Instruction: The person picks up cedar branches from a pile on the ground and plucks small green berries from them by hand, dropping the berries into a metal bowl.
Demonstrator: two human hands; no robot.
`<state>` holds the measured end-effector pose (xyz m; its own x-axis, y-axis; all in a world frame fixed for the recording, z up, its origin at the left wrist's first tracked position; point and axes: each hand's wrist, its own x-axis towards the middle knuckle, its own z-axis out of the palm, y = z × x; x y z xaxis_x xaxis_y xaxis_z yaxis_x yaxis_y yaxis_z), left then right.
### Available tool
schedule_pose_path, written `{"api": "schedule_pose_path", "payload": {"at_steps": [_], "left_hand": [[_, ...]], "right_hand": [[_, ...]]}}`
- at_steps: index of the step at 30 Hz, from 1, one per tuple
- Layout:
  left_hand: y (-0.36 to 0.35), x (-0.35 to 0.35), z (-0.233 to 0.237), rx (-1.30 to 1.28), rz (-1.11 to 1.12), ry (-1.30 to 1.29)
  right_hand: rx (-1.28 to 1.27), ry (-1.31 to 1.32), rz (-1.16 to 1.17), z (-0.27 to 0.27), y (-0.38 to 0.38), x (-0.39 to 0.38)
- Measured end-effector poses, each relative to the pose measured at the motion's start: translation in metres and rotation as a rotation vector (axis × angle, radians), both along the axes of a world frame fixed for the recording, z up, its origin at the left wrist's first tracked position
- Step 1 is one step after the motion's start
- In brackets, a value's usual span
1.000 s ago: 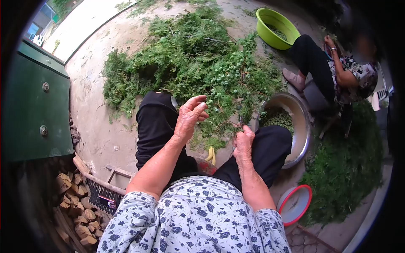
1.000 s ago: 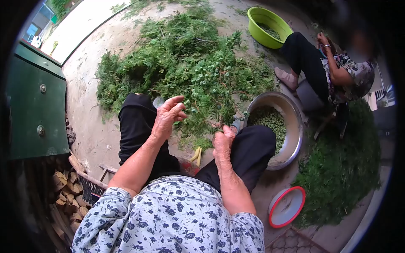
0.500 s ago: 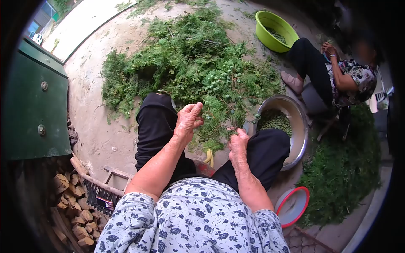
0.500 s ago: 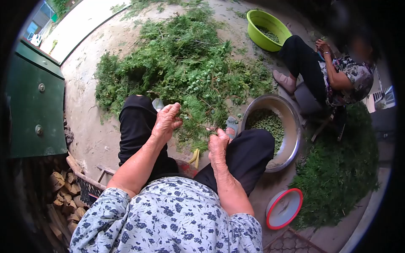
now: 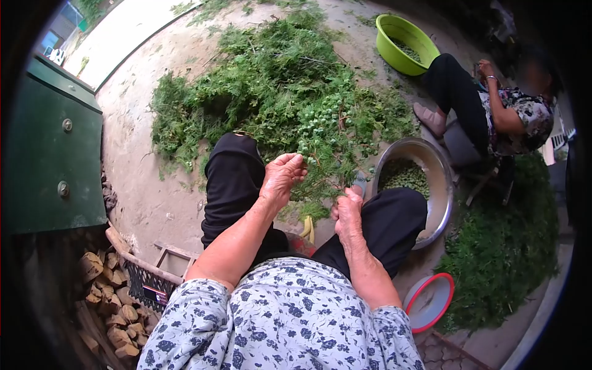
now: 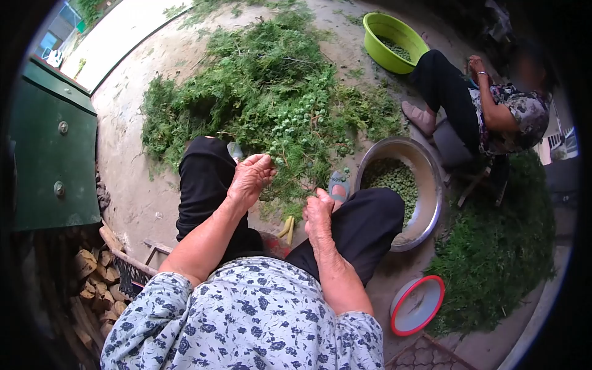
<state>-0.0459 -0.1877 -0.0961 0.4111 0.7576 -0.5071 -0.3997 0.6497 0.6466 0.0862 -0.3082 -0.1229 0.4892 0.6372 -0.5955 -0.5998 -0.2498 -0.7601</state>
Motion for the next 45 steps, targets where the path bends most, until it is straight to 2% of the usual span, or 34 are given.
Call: {"api": "schedule_pose_path", "payload": {"at_steps": [3, 7, 10, 12, 16, 19, 22, 24, 27, 34, 36, 38, 40, 45], "left_hand": [[-0.001, 0.002, 0.012, 0.013, -0.038, 0.023], [0.003, 0.000, -0.004, 0.074, 0.002, -0.022], [0.002, 0.002, 0.002, 0.215, 0.048, 0.126], [0.004, 0.004, 0.003, 0.441, 0.094, 0.307], [0.006, -0.001, 0.012, 0.566, 0.073, 0.464], [0.009, -0.003, 0.010, 0.653, 0.061, 0.485], [0.015, -0.012, 0.011, 0.512, -0.046, 0.404], [0.015, -0.011, 0.013, 0.494, -0.016, 0.359], [0.016, -0.014, 0.023, 0.155, 0.009, 0.143], [0.020, -0.019, 0.022, 0.227, -0.036, 0.158], [0.031, -0.025, 0.018, -0.020, 0.004, -0.059], [0.039, -0.032, 0.021, 0.098, 0.034, -0.035], [0.042, -0.030, 0.020, 0.112, 0.101, -0.004], [0.035, -0.033, 0.021, -0.044, 0.058, -0.224]], "right_hand": [[0.006, 0.000, -0.001, 0.001, -0.001, -0.002], [0.012, -0.036, 0.071, -0.001, 0.000, -0.003], [0.024, -0.053, 0.093, -0.002, -0.001, -0.003], [0.036, -0.015, 0.083, 0.006, 0.000, -0.006], [0.045, 0.027, 0.148, 0.006, -0.002, -0.002], [0.024, -0.003, 0.154, 0.013, -0.002, -0.003], [0.015, 0.012, 0.204, 0.017, -0.003, 0.000], [0.042, 0.038, 0.213, 0.009, -0.006, 0.004], [0.064, 0.054, 0.229, 0.015, -0.005, 0.003], [0.007, 0.030, 0.258, 0.024, -0.004, 0.003], [0.012, -0.022, 0.269, 0.021, -0.009, 0.011], [0.017, -0.076, 0.278, 0.024, -0.010, 0.014], [-0.037, -0.111, 0.275, 0.036, -0.010, 0.016], [-0.015, -0.019, 0.166, 0.031, -0.004, 0.014]]}}
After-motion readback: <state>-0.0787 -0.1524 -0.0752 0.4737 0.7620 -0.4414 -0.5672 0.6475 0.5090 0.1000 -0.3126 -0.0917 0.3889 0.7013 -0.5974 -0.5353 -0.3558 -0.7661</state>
